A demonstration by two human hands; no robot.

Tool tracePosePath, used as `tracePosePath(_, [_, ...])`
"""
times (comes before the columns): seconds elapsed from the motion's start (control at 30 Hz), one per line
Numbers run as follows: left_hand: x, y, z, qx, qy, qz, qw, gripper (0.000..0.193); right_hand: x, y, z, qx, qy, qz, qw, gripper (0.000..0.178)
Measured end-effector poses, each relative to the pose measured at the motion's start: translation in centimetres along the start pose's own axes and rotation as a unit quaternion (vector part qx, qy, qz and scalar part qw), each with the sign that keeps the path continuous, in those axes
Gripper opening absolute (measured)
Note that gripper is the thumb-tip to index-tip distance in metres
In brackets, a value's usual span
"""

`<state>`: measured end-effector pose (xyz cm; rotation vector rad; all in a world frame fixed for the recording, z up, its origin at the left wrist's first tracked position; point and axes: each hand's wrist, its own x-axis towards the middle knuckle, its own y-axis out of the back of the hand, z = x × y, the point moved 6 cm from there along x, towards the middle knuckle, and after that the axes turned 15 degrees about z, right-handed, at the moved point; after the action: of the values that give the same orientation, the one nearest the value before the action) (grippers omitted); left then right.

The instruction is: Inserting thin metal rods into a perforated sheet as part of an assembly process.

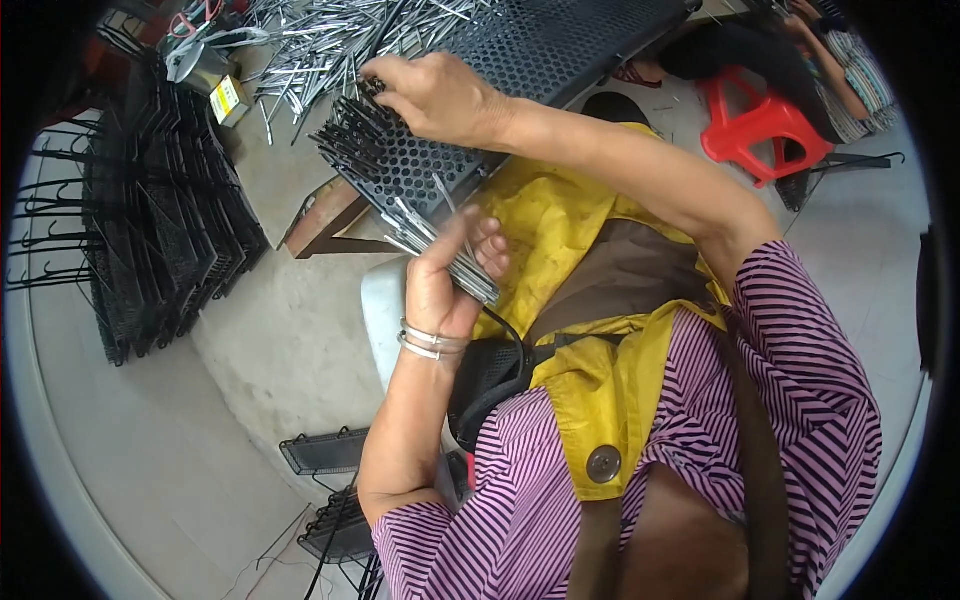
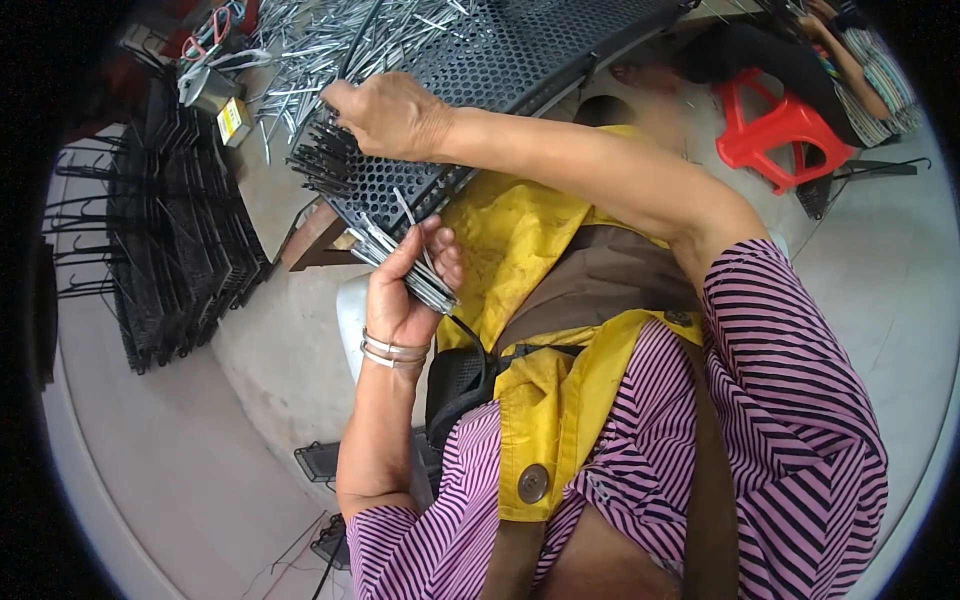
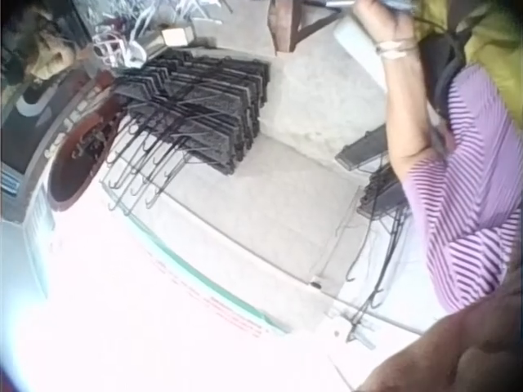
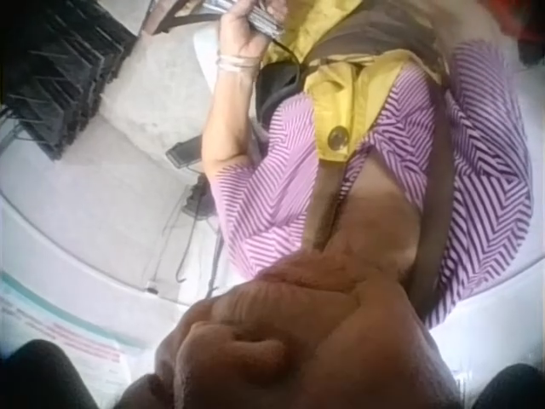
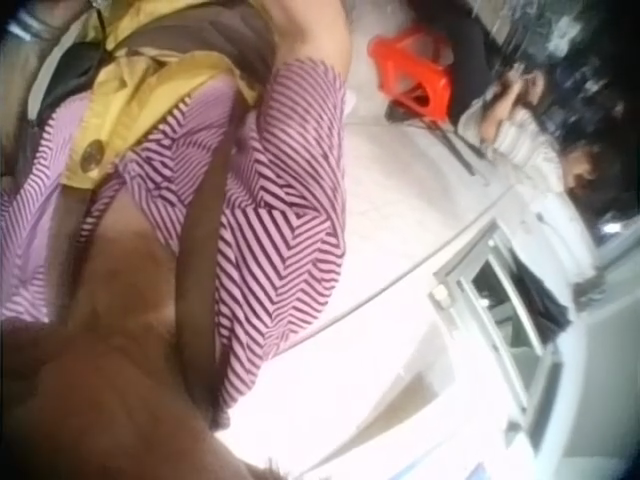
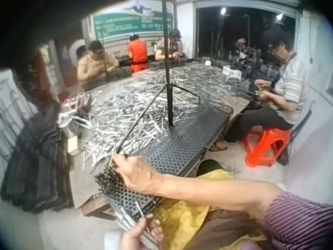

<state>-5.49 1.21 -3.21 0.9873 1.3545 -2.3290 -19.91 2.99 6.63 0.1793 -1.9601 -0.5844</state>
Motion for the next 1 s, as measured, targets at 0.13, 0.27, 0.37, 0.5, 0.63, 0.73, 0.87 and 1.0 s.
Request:
tracePosePath(0.13, [-0.2,0.2,0.2,-0.034,-0.037,0.050,0.997,0.020,0.2,0.5,-0.1,0.003,0.034,0.050,0.998,0.013])
tracePosePath(0.27, [-0.3,0.3,0.4,-0.038,-0.063,0.062,0.995,0.019,0.2,0.1,-0.7,-0.037,0.075,0.002,0.997,0.011])
tracePosePath(0.37, [-0.5,0.2,0.4,-0.023,-0.059,0.059,0.996,0.021,-0.6,-1.0,0.1,-0.074,0.040,-0.098,0.992,0.015])
tracePosePath(0.5, [-0.5,-0.2,0.2,-0.021,-0.045,0.054,0.997,0.023,-0.7,0.7,0.0,-0.022,0.033,-0.015,0.999,0.020])
tracePosePath(0.63, [-0.9,-0.4,0.5,-0.016,-0.056,0.025,0.998,0.026,-2.0,3.4,-2.5,0.039,-0.081,-0.055,0.994,0.016])
tracePosePath(0.73, [-1.2,-1.2,0.4,0.005,-0.061,-0.012,0.998,0.027,-4.2,2.6,-1.4,0.281,-0.414,-0.185,0.846,0.011])
tracePosePath(0.87, [-1.1,-1.6,0.8,-0.001,-0.058,-0.063,0.996,0.028,-4.5,3.0,-1.6,0.322,-0.467,-0.183,0.803,0.008])
tracePosePath(1.0, [-0.8,-1.1,0.8,-0.007,-0.044,-0.038,0.998,0.026,-4.3,3.0,-1.4,0.337,-0.427,-0.157,0.825,0.007])
